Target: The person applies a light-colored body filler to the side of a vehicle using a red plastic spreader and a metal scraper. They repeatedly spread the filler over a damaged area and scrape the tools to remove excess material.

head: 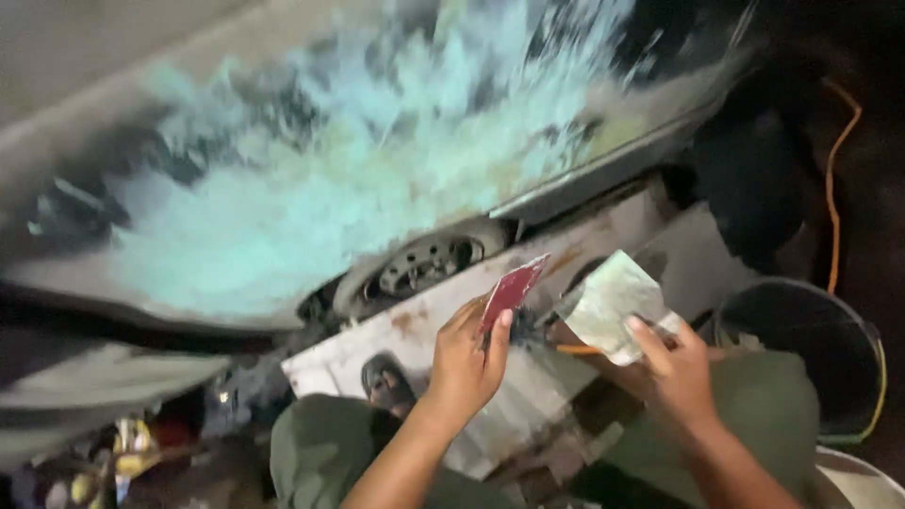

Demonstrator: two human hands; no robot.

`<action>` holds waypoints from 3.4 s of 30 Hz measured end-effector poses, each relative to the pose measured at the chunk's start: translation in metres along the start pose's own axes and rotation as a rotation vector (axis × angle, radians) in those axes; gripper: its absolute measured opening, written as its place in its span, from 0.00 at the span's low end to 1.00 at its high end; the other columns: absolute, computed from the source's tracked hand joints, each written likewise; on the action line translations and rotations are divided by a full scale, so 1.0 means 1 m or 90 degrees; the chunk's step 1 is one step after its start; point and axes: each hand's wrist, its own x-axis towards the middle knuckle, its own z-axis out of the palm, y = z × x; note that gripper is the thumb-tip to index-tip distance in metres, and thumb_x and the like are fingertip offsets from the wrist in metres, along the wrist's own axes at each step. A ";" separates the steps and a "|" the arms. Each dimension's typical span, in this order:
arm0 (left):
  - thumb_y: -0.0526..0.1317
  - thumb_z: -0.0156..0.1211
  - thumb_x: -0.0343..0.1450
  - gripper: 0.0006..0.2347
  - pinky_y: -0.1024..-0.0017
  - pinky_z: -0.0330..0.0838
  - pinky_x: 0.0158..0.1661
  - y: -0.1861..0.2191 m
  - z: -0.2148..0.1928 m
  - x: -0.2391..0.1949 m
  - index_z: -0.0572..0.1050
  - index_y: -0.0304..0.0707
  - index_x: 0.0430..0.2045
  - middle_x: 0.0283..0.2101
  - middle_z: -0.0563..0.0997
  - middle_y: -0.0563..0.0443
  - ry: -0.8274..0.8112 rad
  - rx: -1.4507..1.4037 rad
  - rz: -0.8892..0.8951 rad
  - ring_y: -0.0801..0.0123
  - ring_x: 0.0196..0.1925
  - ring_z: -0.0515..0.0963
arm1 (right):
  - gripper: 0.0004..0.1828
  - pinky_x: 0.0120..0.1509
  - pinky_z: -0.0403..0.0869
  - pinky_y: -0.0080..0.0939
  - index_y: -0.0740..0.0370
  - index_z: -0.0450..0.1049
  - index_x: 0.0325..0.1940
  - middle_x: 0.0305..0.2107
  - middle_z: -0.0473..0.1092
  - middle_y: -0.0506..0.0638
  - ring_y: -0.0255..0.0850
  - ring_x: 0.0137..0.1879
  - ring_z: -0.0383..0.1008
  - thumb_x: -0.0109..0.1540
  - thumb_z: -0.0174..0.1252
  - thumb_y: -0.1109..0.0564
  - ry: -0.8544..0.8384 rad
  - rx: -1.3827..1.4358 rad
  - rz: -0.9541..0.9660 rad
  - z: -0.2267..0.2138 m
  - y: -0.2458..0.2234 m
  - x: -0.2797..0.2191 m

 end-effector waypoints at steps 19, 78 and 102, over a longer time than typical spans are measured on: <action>0.35 0.57 0.70 0.08 0.59 0.77 0.36 -0.104 0.010 -0.113 0.80 0.29 0.35 0.26 0.82 0.38 -0.190 0.197 -0.280 0.48 0.33 0.83 | 0.04 0.41 0.80 0.46 0.69 0.78 0.40 0.26 0.76 0.54 0.37 0.37 0.76 0.64 0.62 0.63 -0.332 -0.002 -0.229 0.066 -0.074 -0.046; 0.34 0.49 0.77 0.19 0.54 0.74 0.57 -0.067 -0.040 -0.078 0.63 0.21 0.63 0.56 0.79 0.34 0.256 -0.457 -0.528 0.60 0.56 0.78 | 0.20 0.53 0.79 0.54 0.55 0.77 0.59 0.49 0.78 0.56 0.57 0.53 0.78 0.69 0.44 0.60 -0.464 -0.441 -0.986 0.040 0.039 0.053; 0.33 0.57 0.72 0.16 0.60 0.82 0.40 -0.106 0.037 -0.107 0.73 0.31 0.54 0.34 0.83 0.32 -0.055 0.295 -0.185 0.47 0.38 0.85 | 0.10 0.35 0.78 0.36 0.69 0.75 0.48 0.28 0.62 0.46 0.30 0.34 0.68 0.64 0.65 0.62 -0.235 0.103 -0.127 0.090 -0.037 -0.017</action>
